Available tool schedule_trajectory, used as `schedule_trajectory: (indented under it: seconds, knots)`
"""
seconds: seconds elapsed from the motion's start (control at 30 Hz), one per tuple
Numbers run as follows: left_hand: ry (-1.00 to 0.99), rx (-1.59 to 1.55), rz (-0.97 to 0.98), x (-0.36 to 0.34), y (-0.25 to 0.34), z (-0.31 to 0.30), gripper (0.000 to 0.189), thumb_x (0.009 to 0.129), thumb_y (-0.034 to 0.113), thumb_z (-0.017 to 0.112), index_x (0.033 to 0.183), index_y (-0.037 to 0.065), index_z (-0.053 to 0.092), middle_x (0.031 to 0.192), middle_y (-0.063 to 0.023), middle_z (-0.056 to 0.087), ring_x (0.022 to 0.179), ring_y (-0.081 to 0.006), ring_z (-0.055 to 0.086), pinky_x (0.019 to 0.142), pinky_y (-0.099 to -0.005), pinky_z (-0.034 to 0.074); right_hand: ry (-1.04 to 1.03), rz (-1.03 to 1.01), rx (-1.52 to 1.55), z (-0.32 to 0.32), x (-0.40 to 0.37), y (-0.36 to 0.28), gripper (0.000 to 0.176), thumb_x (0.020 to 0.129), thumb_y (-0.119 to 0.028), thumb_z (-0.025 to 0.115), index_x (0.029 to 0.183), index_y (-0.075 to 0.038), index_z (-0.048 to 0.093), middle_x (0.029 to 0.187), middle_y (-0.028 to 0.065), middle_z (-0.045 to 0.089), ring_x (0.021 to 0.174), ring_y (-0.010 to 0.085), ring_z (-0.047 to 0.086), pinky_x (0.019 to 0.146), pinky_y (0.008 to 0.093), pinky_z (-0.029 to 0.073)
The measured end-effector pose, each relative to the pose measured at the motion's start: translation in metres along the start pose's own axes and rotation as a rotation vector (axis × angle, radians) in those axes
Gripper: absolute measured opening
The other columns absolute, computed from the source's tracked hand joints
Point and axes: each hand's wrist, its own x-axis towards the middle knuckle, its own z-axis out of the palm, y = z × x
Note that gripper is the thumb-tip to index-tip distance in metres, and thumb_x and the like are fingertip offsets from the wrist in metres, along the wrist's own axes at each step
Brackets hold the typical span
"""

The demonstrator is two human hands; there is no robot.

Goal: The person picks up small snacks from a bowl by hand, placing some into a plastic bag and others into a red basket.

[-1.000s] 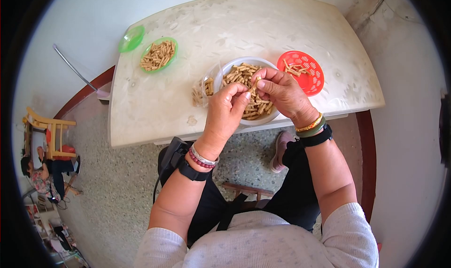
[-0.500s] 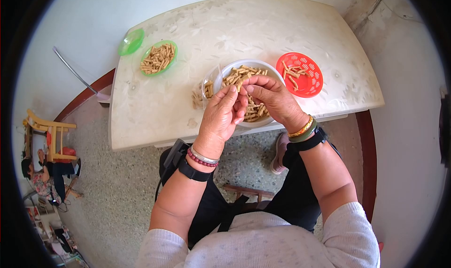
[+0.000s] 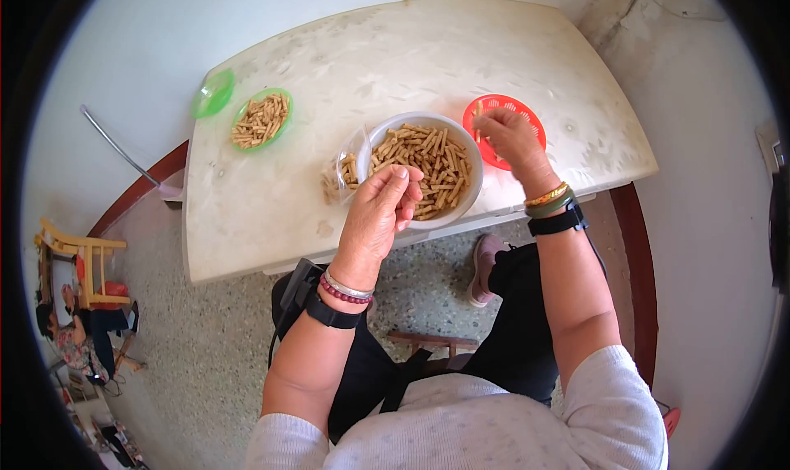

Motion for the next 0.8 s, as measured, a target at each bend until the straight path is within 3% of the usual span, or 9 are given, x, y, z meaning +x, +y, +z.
schedule_trajectory:
  seconds: [0.03, 0.1, 0.2, 0.33, 0.43, 0.63, 0.7, 0.73, 0.8]
  knots:
    - [0.001, 0.0, 0.001, 0.0, 0.0, -0.002, 0.027, 0.1, 0.03, 0.051, 0.096, 0.006, 0.062, 0.073, 0.0022, 0.056, 0.054, -0.0024, 0.045, 0.044, -0.0154, 0.033, -0.001, -0.001, 0.001, -0.008, 0.009, 0.008, 0.024, 0.086, -0.025, 0.063, 0.08, -0.002, 0.067, 0.07, 0.0025, 0.062, 0.064, 0.0111, 0.055, 0.059, 0.0272, 0.044]
    - [-0.02, 0.01, -0.001, 0.0, 0.001, -0.005, 0.027, 0.1, 0.029, 0.051, 0.1, 0.004, 0.062, 0.076, 0.0006, 0.057, 0.056, -0.0033, 0.046, 0.044, -0.015, 0.034, 0.151, 0.019, -0.357, -0.021, 0.019, 0.018, 0.028, 0.084, -0.029, 0.063, 0.081, -0.002, 0.068, 0.069, 0.0093, 0.064, 0.065, 0.0172, 0.06, 0.06, 0.0319, 0.047]
    - [-0.004, -0.003, 0.012, -0.001, 0.005, -0.006, 0.027, 0.1, 0.029, 0.051, 0.1, 0.004, 0.062, 0.076, 0.0004, 0.057, 0.056, -0.0037, 0.047, 0.045, -0.0156, 0.034, 0.234, 0.036, -0.568, -0.034, 0.019, 0.021, 0.03, 0.084, -0.033, 0.064, 0.086, -0.003, 0.069, 0.073, 0.0144, 0.066, 0.068, 0.0235, 0.063, 0.064, 0.0359, 0.049]
    - [-0.01, -0.049, 0.033, -0.001, 0.007, -0.011, 0.026, 0.099, 0.028, 0.052, 0.101, 0.004, 0.062, 0.076, -0.0001, 0.058, 0.056, -0.0041, 0.047, 0.045, -0.0162, 0.035, 0.305, 0.056, -0.611, -0.04, 0.021, 0.03, 0.031, 0.084, -0.033, 0.063, 0.088, -0.003, 0.069, 0.076, 0.0144, 0.068, 0.071, 0.026, 0.064, 0.067, 0.0363, 0.051]
    - [0.047, -0.021, 0.045, -0.003, 0.011, -0.008, 0.027, 0.1, 0.03, 0.051, 0.099, 0.005, 0.063, 0.075, 0.0024, 0.057, 0.053, -0.0017, 0.043, 0.044, -0.0163, 0.031, 0.332, 0.024, -0.538, -0.043, 0.023, 0.033, 0.031, 0.084, -0.032, 0.064, 0.09, -0.002, 0.068, 0.077, 0.0133, 0.068, 0.071, 0.023, 0.064, 0.068, 0.0346, 0.051]
    - [0.043, -0.01, 0.046, -0.004, 0.011, -0.007, 0.027, 0.1, 0.029, 0.051, 0.098, 0.005, 0.062, 0.075, 0.0026, 0.056, 0.054, -0.0015, 0.043, 0.044, -0.0162, 0.032, 0.318, -0.056, -0.055, -0.042, 0.02, 0.023, 0.02, 0.087, -0.019, 0.062, 0.092, -0.001, 0.067, 0.076, 0.0033, 0.065, 0.071, 0.0116, 0.059, 0.066, 0.0266, 0.048]
    - [0.027, 0.049, 0.047, -0.003, 0.011, -0.008, 0.025, 0.099, 0.028, 0.052, 0.098, 0.004, 0.062, 0.075, 0.0021, 0.056, 0.054, -0.0012, 0.043, 0.044, -0.0157, 0.032, 0.231, -0.045, 0.266, -0.043, 0.014, 0.012, 0.015, 0.089, -0.014, 0.06, 0.095, -0.002, 0.067, 0.078, 0.0002, 0.063, 0.073, 0.0092, 0.057, 0.066, 0.0237, 0.047]
    - [0.031, 0.047, 0.047, -0.004, 0.011, -0.009, 0.025, 0.099, 0.028, 0.052, 0.098, 0.004, 0.062, 0.075, 0.0021, 0.056, 0.054, -0.0012, 0.043, 0.044, -0.0157, 0.032, 0.226, -0.043, 0.265, -0.041, 0.01, 0.007, 0.015, 0.089, -0.014, 0.06, 0.095, -0.002, 0.067, 0.078, 0.0002, 0.063, 0.073, 0.0092, 0.057, 0.066, 0.0237, 0.047]
    - [0.018, 0.112, 0.093, -0.004, 0.012, -0.011, 0.02, 0.099, 0.022, 0.051, 0.101, 0.004, 0.061, 0.077, 0.0011, 0.057, 0.056, -0.0022, 0.045, 0.044, -0.0154, 0.033, 0.013, -0.021, 0.396, -0.035, 0.001, -0.003, 0.013, 0.089, -0.012, 0.061, 0.097, -0.004, 0.066, 0.079, -0.0008, 0.063, 0.074, 0.0082, 0.057, 0.067, 0.0223, 0.047]
